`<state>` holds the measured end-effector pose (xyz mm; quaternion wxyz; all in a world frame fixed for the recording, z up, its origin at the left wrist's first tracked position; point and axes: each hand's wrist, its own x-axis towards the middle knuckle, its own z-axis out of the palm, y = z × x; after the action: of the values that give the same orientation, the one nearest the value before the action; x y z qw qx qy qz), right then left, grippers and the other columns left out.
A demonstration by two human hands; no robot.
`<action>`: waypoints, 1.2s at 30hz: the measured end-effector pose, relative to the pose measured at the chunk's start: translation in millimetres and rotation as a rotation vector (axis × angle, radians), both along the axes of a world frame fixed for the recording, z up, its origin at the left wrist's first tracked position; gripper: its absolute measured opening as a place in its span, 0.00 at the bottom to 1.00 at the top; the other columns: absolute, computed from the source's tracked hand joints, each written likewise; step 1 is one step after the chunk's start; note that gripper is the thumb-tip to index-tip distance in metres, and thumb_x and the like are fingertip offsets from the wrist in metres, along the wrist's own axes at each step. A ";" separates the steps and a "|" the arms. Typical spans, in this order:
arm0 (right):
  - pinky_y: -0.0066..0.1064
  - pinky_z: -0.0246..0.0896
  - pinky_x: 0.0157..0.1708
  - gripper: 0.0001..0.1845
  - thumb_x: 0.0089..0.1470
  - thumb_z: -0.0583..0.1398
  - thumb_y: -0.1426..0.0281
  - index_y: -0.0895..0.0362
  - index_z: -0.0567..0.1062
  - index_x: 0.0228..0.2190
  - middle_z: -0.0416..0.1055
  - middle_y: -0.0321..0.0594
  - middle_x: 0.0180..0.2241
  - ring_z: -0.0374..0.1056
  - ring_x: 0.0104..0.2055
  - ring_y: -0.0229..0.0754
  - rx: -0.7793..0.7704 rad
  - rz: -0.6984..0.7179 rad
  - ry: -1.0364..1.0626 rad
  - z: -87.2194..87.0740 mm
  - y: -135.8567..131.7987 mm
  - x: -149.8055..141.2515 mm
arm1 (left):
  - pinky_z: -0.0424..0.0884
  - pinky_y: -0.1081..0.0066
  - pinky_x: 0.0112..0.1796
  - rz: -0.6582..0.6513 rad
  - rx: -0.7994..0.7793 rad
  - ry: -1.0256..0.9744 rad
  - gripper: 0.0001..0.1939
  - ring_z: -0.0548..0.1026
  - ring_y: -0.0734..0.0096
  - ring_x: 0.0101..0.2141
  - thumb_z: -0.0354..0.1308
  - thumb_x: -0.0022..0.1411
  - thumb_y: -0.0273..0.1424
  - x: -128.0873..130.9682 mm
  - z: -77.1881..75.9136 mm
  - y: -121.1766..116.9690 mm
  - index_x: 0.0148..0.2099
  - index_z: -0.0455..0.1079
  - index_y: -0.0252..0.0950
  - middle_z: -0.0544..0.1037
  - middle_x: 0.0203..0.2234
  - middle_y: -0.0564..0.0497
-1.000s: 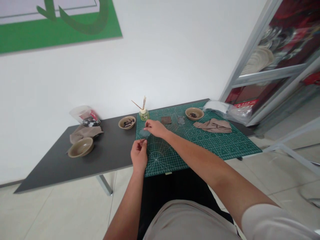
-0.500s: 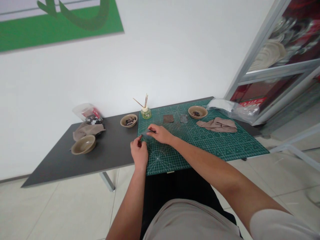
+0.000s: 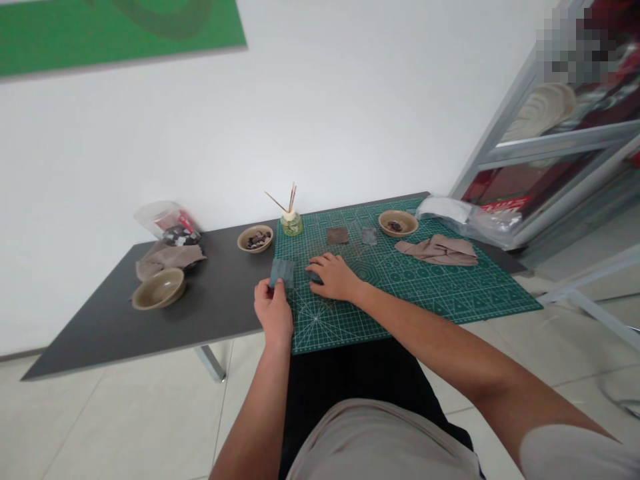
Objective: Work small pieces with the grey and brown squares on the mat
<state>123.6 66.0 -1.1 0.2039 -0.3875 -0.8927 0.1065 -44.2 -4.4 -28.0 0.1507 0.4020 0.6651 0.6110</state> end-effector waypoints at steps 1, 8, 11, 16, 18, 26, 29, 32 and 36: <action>0.50 0.58 0.52 0.20 0.56 0.62 0.64 0.56 0.75 0.49 0.69 0.48 0.55 0.60 0.55 0.56 0.000 -0.022 -0.026 -1.6 -0.7 -1.1 | 0.63 0.72 0.34 0.002 0.009 -0.003 0.09 0.65 0.73 0.29 0.55 0.63 0.37 0.0 -1.2 -0.1 0.34 0.68 0.38 0.66 0.26 0.56; 0.40 0.57 0.54 0.15 0.58 0.60 0.71 0.61 0.74 0.47 0.70 0.50 0.50 0.63 0.51 0.48 0.015 -0.156 0.023 -7.0 25.8 -18.9 | 0.63 0.72 0.34 -0.017 0.035 0.010 0.09 0.65 0.73 0.29 0.56 0.63 0.37 0.8 -1.6 -1.9 0.34 0.68 0.38 0.66 0.26 0.56; 0.41 0.59 0.52 0.13 0.60 0.59 0.70 0.60 0.73 0.46 0.71 0.51 0.48 0.63 0.51 0.50 0.076 -0.218 -0.015 -6.6 45.9 -32.3 | 0.62 0.72 0.34 -0.026 0.033 0.011 0.09 0.65 0.73 0.29 0.56 0.63 0.37 1.0 -1.4 -1.7 0.33 0.68 0.38 0.66 0.26 0.56; 0.48 0.59 0.49 0.13 0.61 0.57 0.67 0.60 0.73 0.44 0.72 0.53 0.47 0.62 0.52 0.56 0.135 -0.414 -0.060 -0.3 68.9 -50.7 | 0.62 0.72 0.33 -0.044 0.012 0.028 0.10 0.65 0.72 0.29 0.56 0.63 0.38 2.2 0.9 -3.4 0.32 0.67 0.38 0.65 0.26 0.56; 0.49 0.59 0.50 0.12 0.61 0.56 0.68 0.60 0.73 0.44 0.71 0.53 0.47 0.61 0.52 0.56 0.142 -0.421 -0.009 3.2 67.0 -50.9 | 0.62 0.72 0.33 -0.044 0.005 0.040 0.10 0.64 0.73 0.28 0.57 0.63 0.38 2.8 2.5 -4.6 0.32 0.67 0.38 0.65 0.26 0.56; 0.46 0.57 0.57 0.33 0.52 0.56 0.80 0.53 0.65 0.59 0.60 0.46 0.62 0.58 0.59 0.50 0.270 0.158 0.155 10.8 -4.0 -12.2 | 0.61 0.73 0.30 -0.099 0.007 -0.062 0.10 0.64 0.73 0.27 0.58 0.60 0.38 4.5 9.6 -0.7 0.31 0.68 0.38 0.66 0.24 0.56; 0.47 0.59 0.55 0.29 0.57 0.57 0.75 0.53 0.66 0.60 0.60 0.47 0.63 0.59 0.59 0.51 0.297 0.143 0.101 11.3 -22.8 -2.5 | 0.59 0.73 0.28 -0.221 -0.019 -0.165 0.09 0.61 0.75 0.24 0.59 0.58 0.37 12.2 18.6 -1.3 0.30 0.69 0.38 0.64 0.21 0.58; 0.47 0.58 0.56 0.23 0.60 0.58 0.72 0.53 0.71 0.56 0.62 0.47 0.62 0.59 0.60 0.51 0.353 0.059 0.155 11.8 -29.2 4.7 | 0.57 0.74 0.25 -0.319 -0.050 -0.241 0.10 0.58 0.76 0.22 0.59 0.57 0.37 23.7 29.7 -6.4 0.29 0.68 0.37 0.61 0.18 0.59; 0.43 0.58 0.56 0.15 0.62 0.57 0.72 0.54 0.76 0.49 0.73 0.44 0.54 0.65 0.56 0.48 0.318 0.024 0.254 8.2 -32.3 22.5 | 0.55 0.73 0.23 -0.392 -0.139 -0.224 0.16 0.58 0.76 0.20 0.57 0.60 0.43 35.2 37.9 -13.7 0.27 0.70 0.37 0.59 0.16 0.59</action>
<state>146.0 33.7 7.1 0.3720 -0.3232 -0.8700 0.0148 -8.9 -18.1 9.8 0.3666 0.4420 0.5940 0.5634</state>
